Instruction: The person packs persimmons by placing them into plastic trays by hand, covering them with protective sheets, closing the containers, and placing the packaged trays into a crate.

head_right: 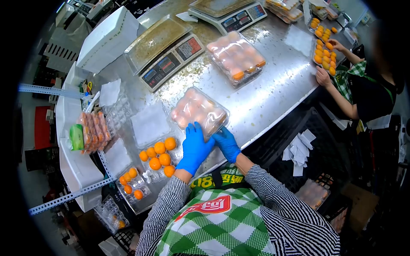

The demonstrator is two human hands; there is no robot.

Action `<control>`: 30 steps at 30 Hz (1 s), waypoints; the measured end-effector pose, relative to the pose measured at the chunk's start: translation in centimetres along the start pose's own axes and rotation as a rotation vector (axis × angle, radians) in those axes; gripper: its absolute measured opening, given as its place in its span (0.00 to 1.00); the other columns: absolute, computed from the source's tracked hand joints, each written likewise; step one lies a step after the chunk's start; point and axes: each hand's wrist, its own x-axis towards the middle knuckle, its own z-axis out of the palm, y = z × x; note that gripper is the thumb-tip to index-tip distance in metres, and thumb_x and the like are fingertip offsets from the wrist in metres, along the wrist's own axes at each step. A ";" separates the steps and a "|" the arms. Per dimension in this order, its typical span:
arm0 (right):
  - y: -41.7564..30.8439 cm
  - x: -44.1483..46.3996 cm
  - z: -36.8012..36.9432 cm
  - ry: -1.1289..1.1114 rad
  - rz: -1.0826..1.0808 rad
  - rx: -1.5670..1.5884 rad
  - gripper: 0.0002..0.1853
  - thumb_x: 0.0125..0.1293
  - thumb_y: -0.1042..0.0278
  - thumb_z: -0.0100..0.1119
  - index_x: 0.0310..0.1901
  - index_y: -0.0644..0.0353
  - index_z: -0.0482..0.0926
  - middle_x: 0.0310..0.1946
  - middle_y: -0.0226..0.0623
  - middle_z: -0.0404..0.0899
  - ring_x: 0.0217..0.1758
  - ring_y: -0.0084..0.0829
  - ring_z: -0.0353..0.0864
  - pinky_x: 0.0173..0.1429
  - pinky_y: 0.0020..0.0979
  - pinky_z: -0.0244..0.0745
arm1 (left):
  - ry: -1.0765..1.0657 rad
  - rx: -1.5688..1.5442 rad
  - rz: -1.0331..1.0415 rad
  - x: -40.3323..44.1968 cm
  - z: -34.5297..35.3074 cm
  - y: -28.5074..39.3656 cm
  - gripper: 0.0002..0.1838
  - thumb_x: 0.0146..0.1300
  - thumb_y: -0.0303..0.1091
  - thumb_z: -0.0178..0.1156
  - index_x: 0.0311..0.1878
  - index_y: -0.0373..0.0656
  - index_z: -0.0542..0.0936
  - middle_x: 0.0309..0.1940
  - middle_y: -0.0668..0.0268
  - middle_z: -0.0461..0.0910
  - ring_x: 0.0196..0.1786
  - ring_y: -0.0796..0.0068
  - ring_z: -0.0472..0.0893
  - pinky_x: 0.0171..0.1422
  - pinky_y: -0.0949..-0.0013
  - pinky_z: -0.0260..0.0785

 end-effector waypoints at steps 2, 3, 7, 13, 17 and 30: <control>0.6 0.6 -0.5 0.010 0.010 -0.075 0.27 0.61 0.74 0.56 0.62 0.62 0.63 0.49 0.37 0.75 0.47 0.27 0.76 0.52 0.27 0.74 | -0.035 0.006 -0.035 0.1 -0.5 0.1 0.46 0.54 0.51 0.60 0.65 0.25 0.55 0.62 0.30 0.57 0.65 0.37 0.60 0.62 0.52 0.65; 1.1 0.9 -0.7 -0.005 -0.029 -0.068 0.27 0.59 0.75 0.57 0.62 0.63 0.64 0.49 0.38 0.75 0.48 0.27 0.76 0.52 0.27 0.74 | -0.073 0.007 -0.021 0.1 -0.4 0.4 0.46 0.54 0.50 0.60 0.65 0.24 0.55 0.62 0.30 0.57 0.65 0.37 0.60 0.62 0.52 0.65; 0.9 -0.3 -0.2 0.026 -0.128 -0.253 0.23 0.63 0.75 0.52 0.59 0.61 0.61 0.38 0.40 0.77 0.36 0.30 0.81 0.41 0.31 0.78 | -0.115 0.162 0.065 -0.1 1.5 -0.2 0.49 0.54 0.47 0.63 0.66 0.22 0.49 0.61 0.29 0.57 0.66 0.34 0.59 0.65 0.50 0.61; 3.1 0.7 -1.9 0.051 -0.112 -0.359 0.24 0.63 0.76 0.50 0.62 0.61 0.61 0.48 0.37 0.73 0.47 0.26 0.73 0.51 0.28 0.73 | -0.145 0.342 0.115 0.2 2.8 0.4 0.44 0.56 0.44 0.58 0.67 0.26 0.50 0.58 0.29 0.60 0.61 0.37 0.65 0.51 0.51 0.72; 3.0 1.0 -1.2 0.113 -0.178 -0.409 0.24 0.63 0.74 0.50 0.61 0.64 0.60 0.44 0.42 0.74 0.42 0.29 0.76 0.47 0.29 0.75 | -0.131 0.387 0.099 0.6 2.8 0.3 0.42 0.56 0.44 0.56 0.66 0.25 0.51 0.57 0.31 0.62 0.56 0.41 0.71 0.44 0.53 0.75; 2.8 1.1 -1.0 0.195 -0.176 -0.647 0.22 0.63 0.69 0.50 0.57 0.65 0.62 0.37 0.47 0.76 0.34 0.34 0.79 0.36 0.32 0.76 | -0.033 0.534 0.035 1.6 3.6 1.4 0.46 0.50 0.41 0.64 0.67 0.29 0.52 0.53 0.35 0.67 0.48 0.47 0.77 0.41 0.60 0.77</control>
